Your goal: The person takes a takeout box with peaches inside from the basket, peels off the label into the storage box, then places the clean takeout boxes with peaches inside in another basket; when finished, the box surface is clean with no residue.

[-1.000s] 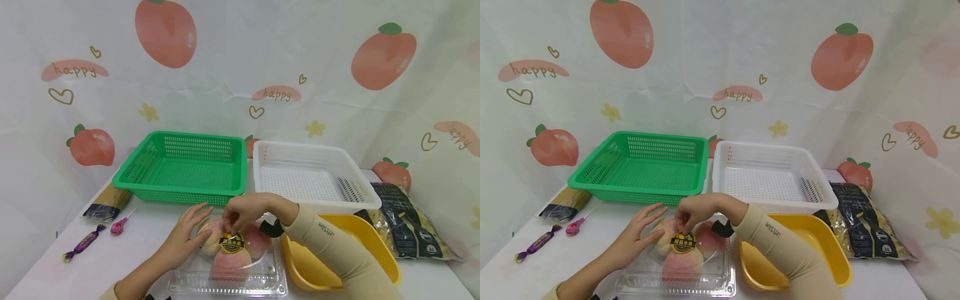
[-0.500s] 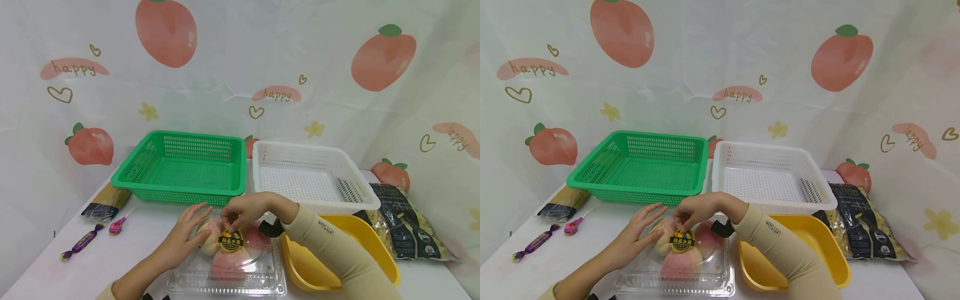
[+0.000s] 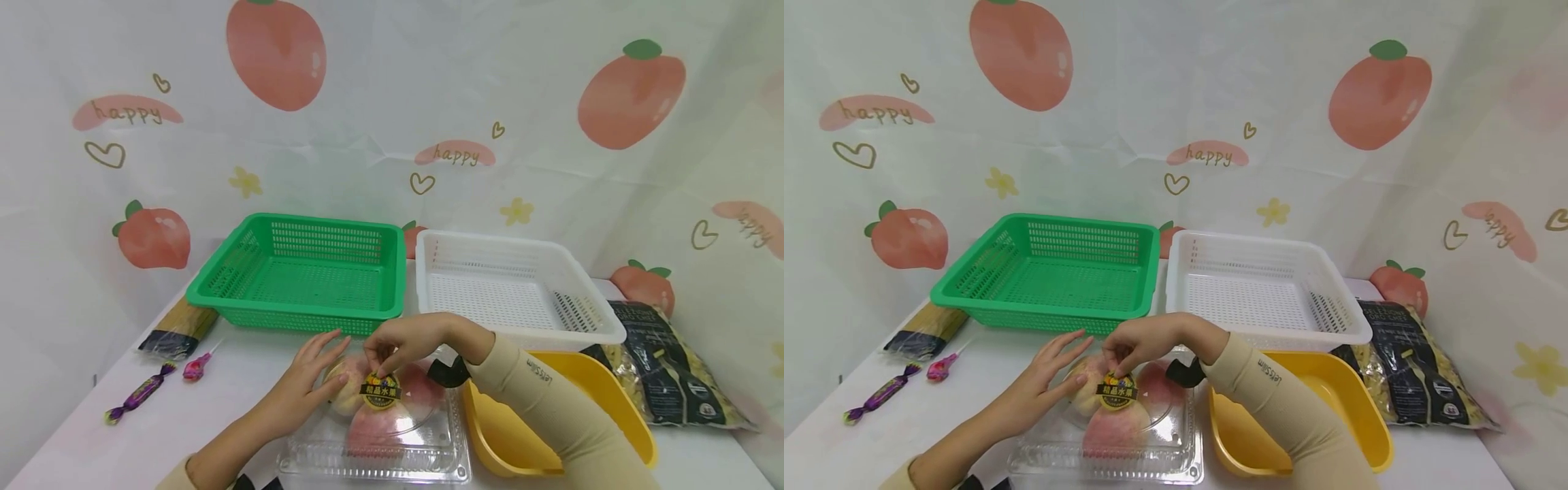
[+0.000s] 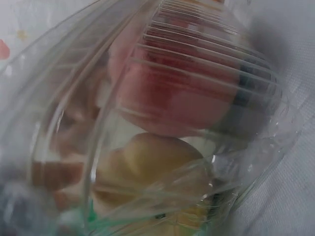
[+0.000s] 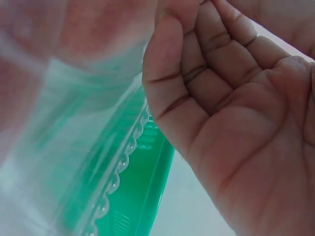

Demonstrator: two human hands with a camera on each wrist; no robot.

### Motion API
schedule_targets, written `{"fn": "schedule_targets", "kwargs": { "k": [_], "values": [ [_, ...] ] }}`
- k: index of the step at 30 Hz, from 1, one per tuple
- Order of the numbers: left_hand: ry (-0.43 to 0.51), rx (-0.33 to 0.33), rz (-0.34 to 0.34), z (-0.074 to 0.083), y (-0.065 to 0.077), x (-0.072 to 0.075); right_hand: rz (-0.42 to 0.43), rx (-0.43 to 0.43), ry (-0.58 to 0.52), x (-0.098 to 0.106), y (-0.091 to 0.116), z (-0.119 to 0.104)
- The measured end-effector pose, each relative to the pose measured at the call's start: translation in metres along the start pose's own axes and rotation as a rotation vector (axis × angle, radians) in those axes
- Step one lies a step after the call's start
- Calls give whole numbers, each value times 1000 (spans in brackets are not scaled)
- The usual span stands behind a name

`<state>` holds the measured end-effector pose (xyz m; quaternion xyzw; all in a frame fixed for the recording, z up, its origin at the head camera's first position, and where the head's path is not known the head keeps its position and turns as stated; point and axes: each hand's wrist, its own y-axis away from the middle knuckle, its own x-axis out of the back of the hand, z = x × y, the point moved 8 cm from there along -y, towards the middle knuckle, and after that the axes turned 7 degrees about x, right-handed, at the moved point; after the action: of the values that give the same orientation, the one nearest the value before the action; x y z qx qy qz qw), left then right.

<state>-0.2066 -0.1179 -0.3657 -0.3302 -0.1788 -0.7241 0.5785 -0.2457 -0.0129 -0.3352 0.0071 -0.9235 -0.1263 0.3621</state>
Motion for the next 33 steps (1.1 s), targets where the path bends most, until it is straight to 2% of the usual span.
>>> {"fn": "schedule_targets", "kwargs": {
  "k": [3, 5, 9, 12, 20, 33],
  "values": [
    [-4, -2, -8, 0, -1, 0, 17, 26, 2, 4, 4, -1],
    [-16, -11, -7, 1, -1, 0, 78, 38, 20, 14, 11, -1],
    [-42, -32, 6, 1, 1, 2, 226, 5, 30, 39, 34, 3],
    [-45, -34, 19, 0, 3, 4, 261, -27, 18, 47, 48, 6],
    [-24, -24, 7, -1, 1, 1, 300, -92, -92, 45, 75, 21],
    [13, -15, 5, 2, 0, 0, 381, -141, -102, 33, 116, 34]
  ]
}}
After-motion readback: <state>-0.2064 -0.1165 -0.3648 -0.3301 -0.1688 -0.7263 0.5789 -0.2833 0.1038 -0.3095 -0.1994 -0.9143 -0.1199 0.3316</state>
